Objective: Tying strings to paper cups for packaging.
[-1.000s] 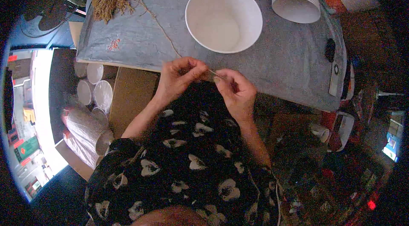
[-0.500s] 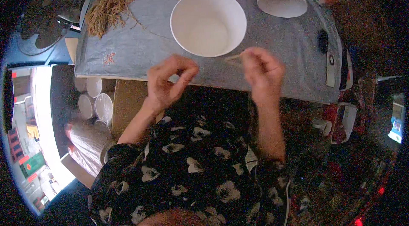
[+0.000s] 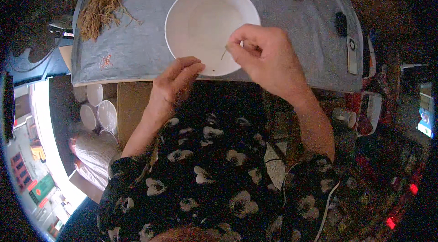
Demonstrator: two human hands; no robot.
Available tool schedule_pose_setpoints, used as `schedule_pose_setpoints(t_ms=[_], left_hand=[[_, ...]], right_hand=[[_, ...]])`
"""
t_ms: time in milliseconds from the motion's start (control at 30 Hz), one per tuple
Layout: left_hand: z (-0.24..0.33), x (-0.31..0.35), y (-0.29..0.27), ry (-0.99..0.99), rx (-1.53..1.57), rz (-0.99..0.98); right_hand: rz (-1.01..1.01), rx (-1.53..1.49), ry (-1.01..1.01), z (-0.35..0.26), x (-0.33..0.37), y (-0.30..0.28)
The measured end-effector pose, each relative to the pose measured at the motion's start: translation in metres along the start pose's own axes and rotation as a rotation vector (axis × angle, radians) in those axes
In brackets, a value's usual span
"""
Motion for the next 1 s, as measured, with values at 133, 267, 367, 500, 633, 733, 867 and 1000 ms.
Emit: schedule_pose_setpoints(t_ms=[133, 267, 367, 500, 633, 733, 867, 1000], left_hand=[[0.009, 0.011, 0.006, 0.024, -0.020, -0.020], [0.014, 0.014, 0.009, 0.021, -0.036, -0.036], [0.016, 0.013, 0.010, 0.020, -0.015, -0.029], [0.015, 0.013, 0.010, 0.017, -0.017, -0.028], [0.015, 0.013, 0.010, 0.023, -0.023, -0.036], [0.015, 0.014, 0.011, 0.027, -0.034, -0.039], [0.015, 0.014, 0.012, 0.036, -0.025, -0.032], [0.014, 0.013, 0.011, 0.022, -0.022, -0.045]], right_hand=[[-0.060, 0.016, 0.021, 0.009, 0.002, 0.026], [-0.085, 0.057, 0.069, 0.011, 0.008, 0.037], [-0.073, 0.097, 0.085, 0.015, 0.010, 0.038], [-0.085, 0.086, 0.092, 0.017, 0.009, 0.041], [-0.094, 0.114, 0.089, 0.017, 0.008, 0.043], [-0.113, 0.101, 0.110, 0.020, 0.008, 0.046], [-0.106, 0.139, 0.086, 0.018, 0.009, 0.046], [-0.084, 0.200, 0.075, 0.015, 0.009, 0.047]])
Point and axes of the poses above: each hand's wrist, its own x-axis away from the middle knuckle, its own y-axis out of the palm, z = x × y, the point moved 10 cm from there along -x, towards the middle knuckle, and after that the axes turned 14 degrees about y, right-handed, at the moved point
